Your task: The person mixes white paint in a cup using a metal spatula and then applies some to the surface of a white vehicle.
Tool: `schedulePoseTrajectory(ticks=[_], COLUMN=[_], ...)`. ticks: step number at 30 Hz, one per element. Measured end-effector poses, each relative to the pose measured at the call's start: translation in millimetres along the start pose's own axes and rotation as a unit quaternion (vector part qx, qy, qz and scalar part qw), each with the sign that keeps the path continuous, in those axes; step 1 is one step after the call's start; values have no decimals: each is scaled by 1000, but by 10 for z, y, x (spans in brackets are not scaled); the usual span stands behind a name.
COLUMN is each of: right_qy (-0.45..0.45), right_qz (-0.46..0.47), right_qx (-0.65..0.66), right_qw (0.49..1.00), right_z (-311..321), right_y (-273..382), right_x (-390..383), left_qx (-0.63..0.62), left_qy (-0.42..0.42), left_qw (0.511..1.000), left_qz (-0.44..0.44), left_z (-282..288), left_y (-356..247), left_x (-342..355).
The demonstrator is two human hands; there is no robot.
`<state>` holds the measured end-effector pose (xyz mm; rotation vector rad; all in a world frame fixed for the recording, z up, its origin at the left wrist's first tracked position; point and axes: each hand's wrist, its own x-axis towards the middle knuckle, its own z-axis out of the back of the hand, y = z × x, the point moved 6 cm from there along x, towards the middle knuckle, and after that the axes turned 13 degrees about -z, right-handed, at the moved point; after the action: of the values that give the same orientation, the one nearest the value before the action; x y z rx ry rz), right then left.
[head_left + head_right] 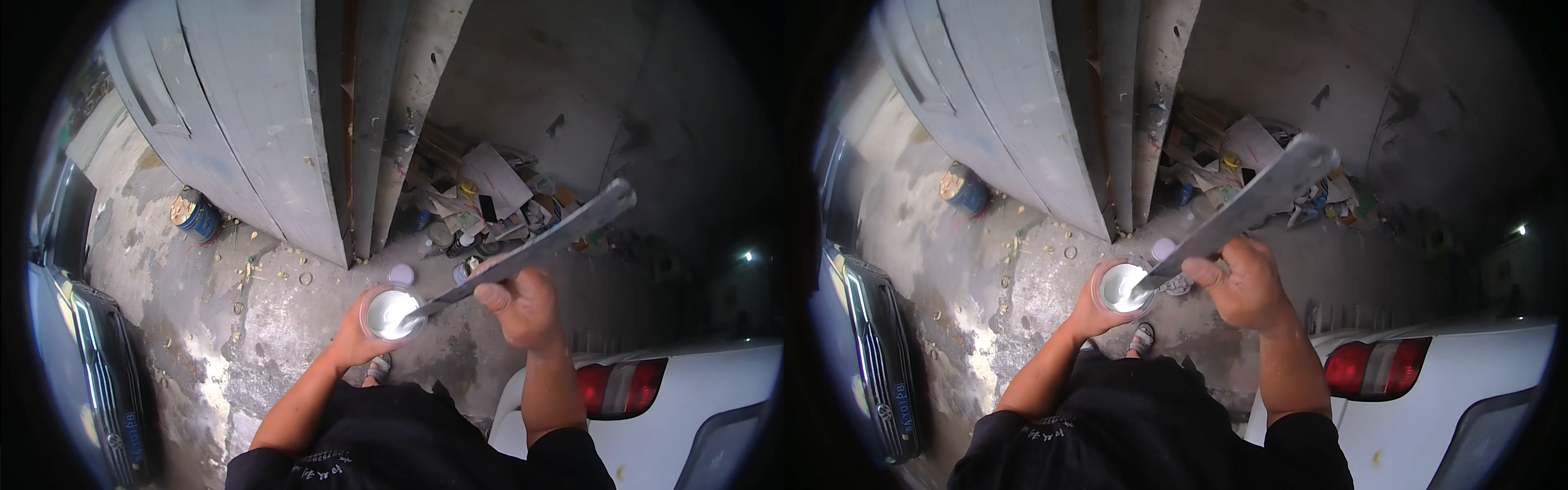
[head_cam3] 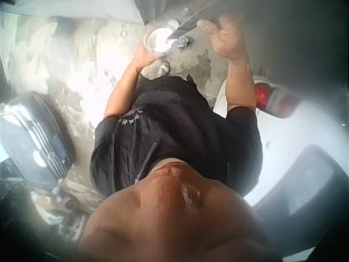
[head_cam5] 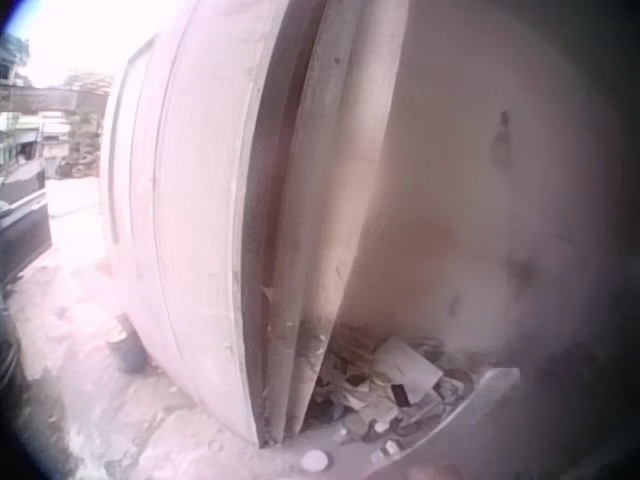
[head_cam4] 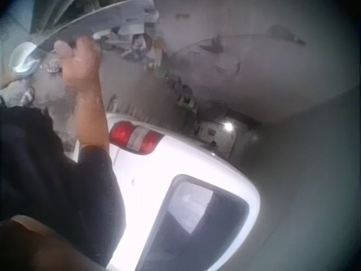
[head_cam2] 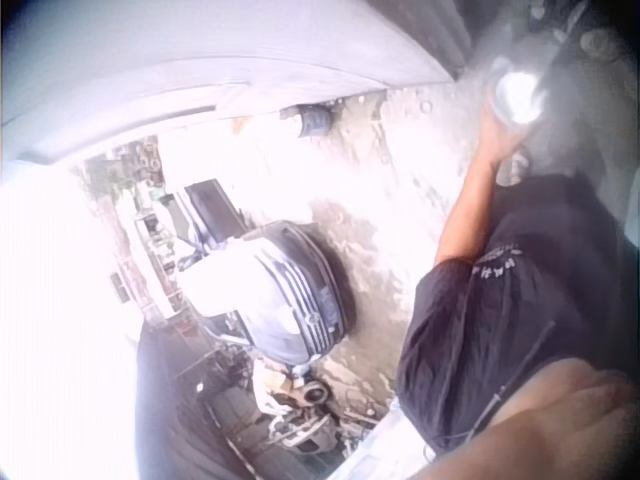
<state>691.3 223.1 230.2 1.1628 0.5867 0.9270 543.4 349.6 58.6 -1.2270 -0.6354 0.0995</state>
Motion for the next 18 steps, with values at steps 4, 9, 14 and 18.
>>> schedulePoseTrajectory(ticks=[4, 9, 14, 18], right_qy=[-26, -42, -29, -74], right_qz=[138, 27, 67, 17], right_qx=[-203, -1, -221, -47], right_qw=[969, 999, 972, 996], right_z=[-238, 88, -431, -348], right_y=[190, 4, 194, 146], right_x=[78, -156, -18, -193], left_qx=[-97, -84, -203, -181], left_qy=[55, 171, 289, 310], left_qw=[992, 981, 933, 933], left_qz=[57, -23, 71, -6], left_z=[-203, -147, -133, 156], left_y=[51, 59, 146, 52], left_x=[175, 289, 331, 308])
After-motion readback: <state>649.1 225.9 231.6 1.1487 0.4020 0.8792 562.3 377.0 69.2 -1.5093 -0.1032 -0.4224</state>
